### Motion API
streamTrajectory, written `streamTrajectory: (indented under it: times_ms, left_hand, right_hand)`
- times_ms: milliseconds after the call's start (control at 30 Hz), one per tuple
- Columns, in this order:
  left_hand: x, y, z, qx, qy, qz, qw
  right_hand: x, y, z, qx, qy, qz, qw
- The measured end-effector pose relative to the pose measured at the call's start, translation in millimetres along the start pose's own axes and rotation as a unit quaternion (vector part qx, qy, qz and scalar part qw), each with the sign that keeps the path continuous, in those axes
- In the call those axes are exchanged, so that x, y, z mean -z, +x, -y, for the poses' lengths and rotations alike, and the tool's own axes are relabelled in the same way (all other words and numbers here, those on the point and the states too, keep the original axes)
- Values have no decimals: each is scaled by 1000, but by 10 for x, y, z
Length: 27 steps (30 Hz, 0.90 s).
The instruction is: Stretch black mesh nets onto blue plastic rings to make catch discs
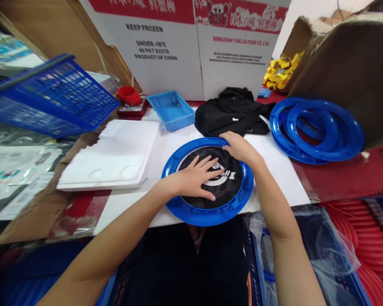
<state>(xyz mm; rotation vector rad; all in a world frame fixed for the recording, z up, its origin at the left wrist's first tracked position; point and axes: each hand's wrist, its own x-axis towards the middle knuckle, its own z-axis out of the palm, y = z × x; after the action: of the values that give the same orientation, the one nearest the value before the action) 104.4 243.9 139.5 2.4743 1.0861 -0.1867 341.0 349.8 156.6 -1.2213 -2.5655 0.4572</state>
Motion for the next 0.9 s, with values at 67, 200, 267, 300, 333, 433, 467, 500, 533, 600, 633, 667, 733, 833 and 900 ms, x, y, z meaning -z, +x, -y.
streamTrajectory:
  times_ms: [67,200,267,300,333,433,467,500,533,600,633,667,733,833,900]
  left_hand:
    - [6,4,7,0,-2,-2,1000]
    - [25,1,8,-5,-1,2,1000]
    - [30,-2,7,-4,-1,9,1000]
    - [30,-3,7,-4,-2,9,1000]
    - [28,-4,9,-6,-3,8,1000]
    - [16,-4,18,-12,-5,0,1000]
    - [10,-4,22,-13,-6,-3,1000]
    - [5,-3,26,-14,-6,-4,1000]
    - [-1,-2,30,-13,-7,-6,1000]
    - [-10,0,36,-12,-10,-10,1000]
    - [-14,2,38,-12,-10,-12,1000]
    - [-16,3,39,-12,-10,-14,1000]
    - [-15,3,38,-16,-8,-15,1000]
    - [-1,1,28,-17,-6,-6,1000]
    - [10,-1,22,-16,-4,-2,1000]
  right_hand:
    - [-61,47,48,35,31,-54,997]
    - [70,-93,108,-44,-29,-47,997]
    - [190,-217,120,-122,-78,-10,989]
    - [237,-269,121,-161,-95,30,982]
    - [269,-306,120,-195,-104,79,972]
    - [243,-302,92,-224,-107,195,949]
    - [201,-265,77,-205,-103,191,954]
    - [151,-217,60,-172,-95,162,967]
    - [101,-166,43,-129,-79,117,982]
    - [31,-79,5,-41,-34,16,998]
    - [22,-55,-16,-15,-15,-26,999]
    - [31,-49,-38,-6,-5,-56,998]
    - [98,-83,-88,-27,-11,-84,996]
    - [238,-190,-170,-90,-29,-46,994]
    - [302,-243,-214,-129,-28,31,991]
